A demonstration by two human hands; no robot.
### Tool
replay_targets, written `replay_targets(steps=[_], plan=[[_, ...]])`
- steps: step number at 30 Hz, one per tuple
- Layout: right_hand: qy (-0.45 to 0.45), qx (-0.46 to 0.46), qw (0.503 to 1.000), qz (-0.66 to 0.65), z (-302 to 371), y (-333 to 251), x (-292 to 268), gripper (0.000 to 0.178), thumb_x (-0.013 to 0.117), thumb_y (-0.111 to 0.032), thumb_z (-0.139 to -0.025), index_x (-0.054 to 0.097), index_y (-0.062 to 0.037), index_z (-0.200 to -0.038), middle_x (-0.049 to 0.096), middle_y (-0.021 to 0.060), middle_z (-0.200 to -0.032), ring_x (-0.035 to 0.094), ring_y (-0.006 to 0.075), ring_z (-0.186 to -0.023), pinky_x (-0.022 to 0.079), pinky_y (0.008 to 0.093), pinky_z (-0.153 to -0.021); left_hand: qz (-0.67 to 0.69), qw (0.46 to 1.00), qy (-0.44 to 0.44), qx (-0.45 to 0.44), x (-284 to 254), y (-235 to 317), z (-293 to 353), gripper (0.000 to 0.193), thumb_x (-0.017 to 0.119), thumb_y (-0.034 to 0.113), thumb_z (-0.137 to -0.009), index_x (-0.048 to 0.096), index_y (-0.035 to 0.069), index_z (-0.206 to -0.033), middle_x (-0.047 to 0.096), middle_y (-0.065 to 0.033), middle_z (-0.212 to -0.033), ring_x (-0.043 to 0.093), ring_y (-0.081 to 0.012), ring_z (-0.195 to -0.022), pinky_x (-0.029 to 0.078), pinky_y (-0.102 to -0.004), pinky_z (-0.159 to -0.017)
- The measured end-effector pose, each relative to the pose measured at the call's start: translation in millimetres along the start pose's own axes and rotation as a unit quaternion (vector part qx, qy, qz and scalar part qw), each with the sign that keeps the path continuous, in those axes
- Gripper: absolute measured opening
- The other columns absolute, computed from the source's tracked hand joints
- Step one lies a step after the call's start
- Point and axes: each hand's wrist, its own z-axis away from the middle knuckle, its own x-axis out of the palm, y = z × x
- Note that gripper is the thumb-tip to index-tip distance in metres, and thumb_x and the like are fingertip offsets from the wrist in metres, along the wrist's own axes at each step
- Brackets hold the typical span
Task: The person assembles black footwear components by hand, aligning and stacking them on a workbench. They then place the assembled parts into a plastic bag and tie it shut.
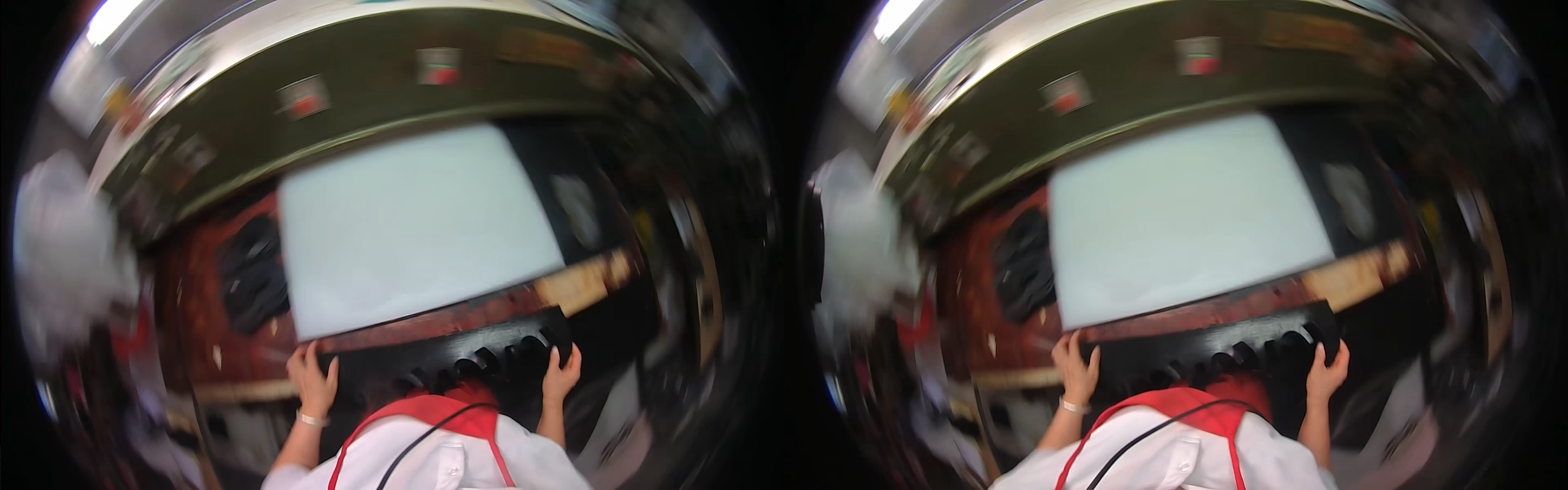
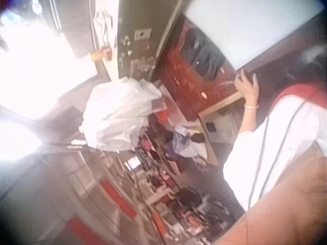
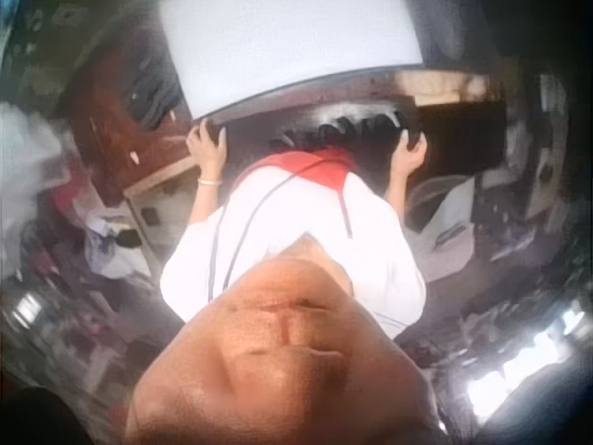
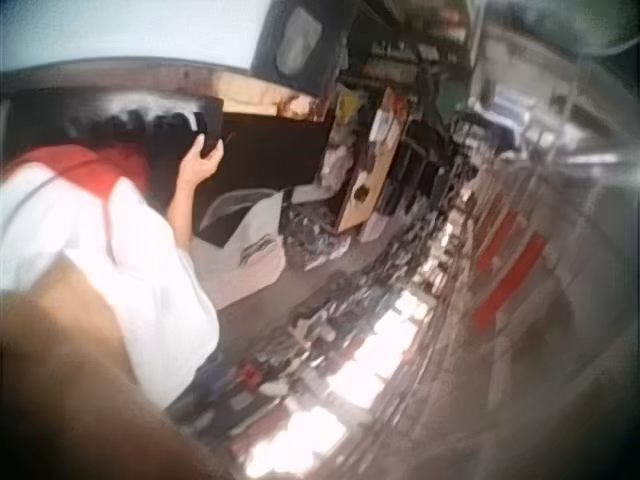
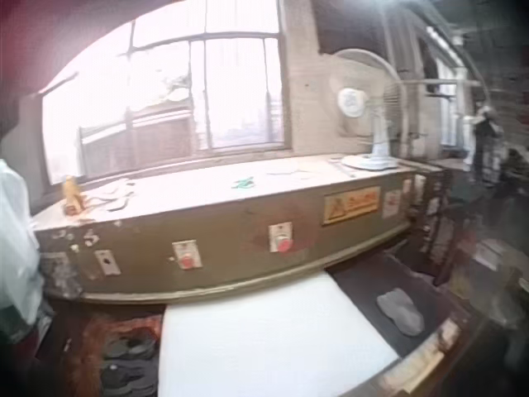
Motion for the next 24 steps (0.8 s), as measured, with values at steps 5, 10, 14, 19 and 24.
replay_targets(steps=[5, 10, 14, 19, 24], plan=[[0.181, 0.069, 0.972, 0.135, 106.4, 12.0, -44.4, 0.043, 0.074, -0.015, -0.079, 0.057, -0.0005, -0.115, 0.065, 0.014, -0.103, 0.063, 0.02, -0.096, 0.049, 0.0314, -0.084, 0.124, 0.984, -0.036, 0.124, 8.4, -26.1, -18.5, 0.055, 0.074, 0.026, -0.075, 0.055, 0.003, -0.122, 0.053, -0.0178, -0.105, 0.054, -0.0352, -0.098, 0.046, -0.0412, -0.084], [0.348, 0.117, 0.907, 0.204, 176.7, 27.4, -111.6, 0.048, 0.073, -0.027, -0.078, 0.058, 0.0001, -0.114, 0.065, 0.0215, -0.103, 0.064, 0.0328, -0.098, 0.051, 0.0375, -0.084, 0.323, 0.881, -0.025, 0.344, 49.8, -6.4, -20.0, 0.035, 0.077, 0.019, -0.078, 0.058, -0.001, -0.098, 0.054, -0.0109, -0.085, 0.054, -0.028, -0.077, 0.044, -0.0352, -0.073], [0.473, 0.114, 0.862, 0.141, 226.3, 11.9, -206.7, 0.045, 0.074, -0.025, -0.079, 0.059, 0.002, -0.113, 0.067, 0.0169, -0.102, 0.064, 0.0227, -0.095, 0.049, 0.0329, -0.084, 0.377, 0.837, -0.197, 0.344, 51.2, 103.2, 15.0, 0.022, 0.074, 0.008, -0.079, 0.057, 0.001, -0.091, 0.058, -0.0068, -0.085, 0.052, -0.0167, -0.079, 0.044, -0.0295, -0.077], [0.579, 0.0, 0.758, 0.298, 341.7, -64.0, -353.2, 0.049, 0.072, -0.027, -0.083, 0.056, 0.0039, -0.117, 0.064, 0.0174, -0.108, 0.06, 0.0213, -0.103, 0.046, 0.0314, -0.09, 0.461, 0.693, -0.312, 0.458, 9.2, 211.5, 68.1, 0.03, 0.076, 0.022, -0.08, 0.055, 0.002, -0.088, 0.054, -0.0023, -0.082, 0.05, -0.0145, -0.078, 0.043, -0.0269, -0.076], [0.6, -0.109, 0.617, 0.497, 544.3, -137.8, -456.6, 0.028, 0.057, -0.01, -0.094, 0.05, 0.0027, -0.118, 0.065, 0.0105, -0.101, 0.062, 0.0128, -0.091, 0.049, 0.0249, -0.081, 0.46, 0.352, -0.742, 0.337, -38.2, 217.3, 166.4, 0.059, 0.078, 0.036, -0.078, 0.057, -0.006, -0.114, 0.065, -0.0077, -0.093, 0.062, -0.0133, -0.079, 0.049, -0.0249, -0.071]])
